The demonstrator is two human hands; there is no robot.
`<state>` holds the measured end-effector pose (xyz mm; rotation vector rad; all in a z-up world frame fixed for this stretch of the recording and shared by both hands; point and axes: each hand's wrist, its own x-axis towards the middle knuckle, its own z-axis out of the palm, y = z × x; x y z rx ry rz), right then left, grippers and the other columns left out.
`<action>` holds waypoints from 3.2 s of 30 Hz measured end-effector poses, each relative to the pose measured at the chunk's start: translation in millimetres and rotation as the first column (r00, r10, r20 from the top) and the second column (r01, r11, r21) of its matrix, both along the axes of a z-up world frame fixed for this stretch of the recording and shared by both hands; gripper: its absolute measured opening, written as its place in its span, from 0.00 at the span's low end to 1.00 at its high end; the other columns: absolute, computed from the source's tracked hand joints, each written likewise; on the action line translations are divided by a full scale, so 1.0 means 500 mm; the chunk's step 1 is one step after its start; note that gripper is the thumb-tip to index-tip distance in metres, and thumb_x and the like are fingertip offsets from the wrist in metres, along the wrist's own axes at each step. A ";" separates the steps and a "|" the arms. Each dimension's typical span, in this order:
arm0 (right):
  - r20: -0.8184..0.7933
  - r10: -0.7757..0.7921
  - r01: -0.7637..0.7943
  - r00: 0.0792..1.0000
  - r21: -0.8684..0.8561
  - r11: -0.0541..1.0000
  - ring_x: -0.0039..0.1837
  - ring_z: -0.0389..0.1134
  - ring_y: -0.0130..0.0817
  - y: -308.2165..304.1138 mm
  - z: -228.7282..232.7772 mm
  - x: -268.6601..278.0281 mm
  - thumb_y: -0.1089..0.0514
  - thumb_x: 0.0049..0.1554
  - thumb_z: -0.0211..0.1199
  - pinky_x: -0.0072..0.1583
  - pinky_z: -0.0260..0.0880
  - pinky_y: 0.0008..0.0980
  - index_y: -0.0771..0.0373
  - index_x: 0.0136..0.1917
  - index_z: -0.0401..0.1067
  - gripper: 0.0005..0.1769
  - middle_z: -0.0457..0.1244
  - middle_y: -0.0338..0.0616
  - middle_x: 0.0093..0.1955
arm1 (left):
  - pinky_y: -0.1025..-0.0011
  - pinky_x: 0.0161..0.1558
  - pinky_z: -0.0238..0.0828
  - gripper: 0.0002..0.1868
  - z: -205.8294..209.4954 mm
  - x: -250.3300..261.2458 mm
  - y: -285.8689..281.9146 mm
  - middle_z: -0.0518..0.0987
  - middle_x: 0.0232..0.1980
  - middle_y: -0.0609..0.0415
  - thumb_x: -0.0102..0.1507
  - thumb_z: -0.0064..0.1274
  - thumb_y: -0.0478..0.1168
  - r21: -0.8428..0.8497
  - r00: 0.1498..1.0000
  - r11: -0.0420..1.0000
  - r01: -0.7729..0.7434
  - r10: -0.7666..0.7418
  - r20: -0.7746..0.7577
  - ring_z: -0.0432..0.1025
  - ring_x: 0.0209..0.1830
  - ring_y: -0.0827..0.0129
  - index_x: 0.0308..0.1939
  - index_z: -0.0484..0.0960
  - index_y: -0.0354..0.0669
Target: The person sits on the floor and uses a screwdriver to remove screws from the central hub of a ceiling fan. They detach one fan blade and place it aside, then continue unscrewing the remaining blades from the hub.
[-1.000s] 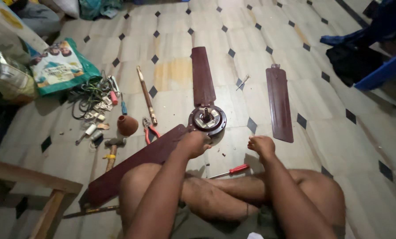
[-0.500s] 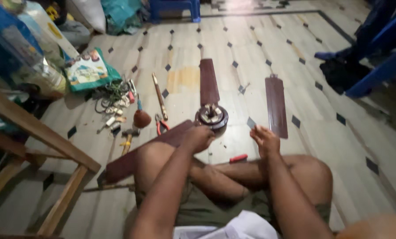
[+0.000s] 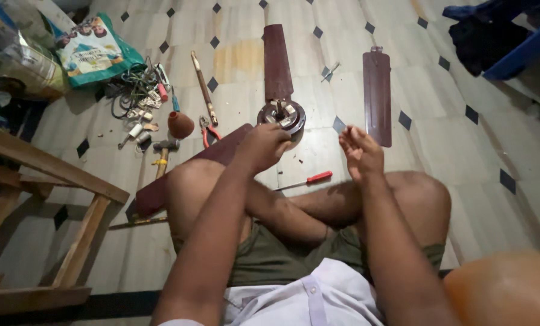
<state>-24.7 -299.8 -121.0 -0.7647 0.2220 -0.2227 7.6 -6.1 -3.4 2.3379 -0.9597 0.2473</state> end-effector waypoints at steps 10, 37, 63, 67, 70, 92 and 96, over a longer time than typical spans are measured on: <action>-0.068 0.065 -0.068 0.996 -0.044 0.997 0.55 0.71 0.40 0.031 -0.047 0.061 0.63 0.59 0.64 0.61 0.71 0.37 0.72 0.58 0.71 0.15 0.68 0.51 0.52 | 0.59 0.49 0.75 0.14 -0.096 0.087 -0.010 0.83 0.48 0.48 0.59 0.63 0.47 0.113 0.949 0.994 0.012 0.025 -0.315 0.78 0.47 0.53 0.45 0.87 0.46; -0.221 0.202 -0.297 0.954 -0.786 0.543 0.70 0.66 0.38 0.083 -0.211 0.339 0.60 0.55 0.68 0.66 0.70 0.35 0.62 0.72 0.66 0.32 0.59 0.47 0.75 | 0.58 0.63 0.64 0.55 -0.289 0.349 -0.032 0.73 0.58 0.44 0.40 0.76 0.65 0.451 0.794 0.822 -0.349 0.515 -0.324 0.66 0.62 0.51 0.58 0.72 0.30; -0.232 0.077 -0.225 0.970 -0.970 -0.092 0.64 0.68 0.48 0.117 -0.132 0.297 0.55 0.55 0.70 0.63 0.68 0.40 0.63 0.66 0.72 0.27 0.64 0.50 0.63 | 0.49 0.71 0.48 0.63 -0.362 0.351 -0.027 0.64 0.70 0.51 0.43 0.74 0.60 0.464 0.781 0.813 -0.352 0.528 -0.332 0.55 0.72 0.57 0.75 0.58 0.39; -0.212 0.087 -0.204 0.973 -0.975 -0.088 0.63 0.67 0.49 0.119 -0.162 0.297 0.56 0.56 0.68 0.63 0.69 0.39 0.65 0.65 0.72 0.25 0.63 0.53 0.64 | 0.46 0.72 0.45 0.61 -0.358 0.349 -0.033 0.62 0.71 0.48 0.48 0.73 0.59 0.534 0.775 0.789 -0.305 0.531 -0.343 0.53 0.73 0.55 0.76 0.56 0.39; -0.207 0.083 -0.196 0.975 -0.972 -0.129 0.63 0.67 0.50 0.119 -0.173 0.293 0.56 0.56 0.68 0.63 0.68 0.39 0.66 0.65 0.73 0.24 0.63 0.54 0.63 | 0.44 0.72 0.46 0.61 -0.366 0.356 -0.038 0.62 0.72 0.47 0.49 0.73 0.58 0.574 0.766 0.766 -0.289 0.544 -0.342 0.54 0.74 0.55 0.77 0.55 0.40; -0.347 0.106 -0.276 0.932 -0.867 -0.414 0.60 0.62 0.55 0.180 -0.116 0.235 0.67 0.52 0.55 0.60 0.67 0.44 0.71 0.67 0.66 0.28 0.60 0.59 0.57 | 0.38 0.72 0.44 0.64 -0.302 0.367 -0.046 0.53 0.80 0.61 0.44 0.77 0.58 0.548 0.743 0.802 -0.238 0.514 -0.429 0.44 0.80 0.50 0.76 0.56 0.48; -0.275 0.173 -0.139 0.946 -0.825 -0.547 0.57 0.63 0.55 0.190 -0.157 0.220 0.66 0.48 0.55 0.59 0.69 0.42 0.82 0.68 0.61 0.34 0.60 0.65 0.57 | 0.36 0.71 0.44 0.65 -0.291 0.363 -0.042 0.51 0.81 0.64 0.43 0.77 0.59 0.555 0.768 0.794 -0.249 0.511 -0.387 0.42 0.80 0.47 0.78 0.55 0.53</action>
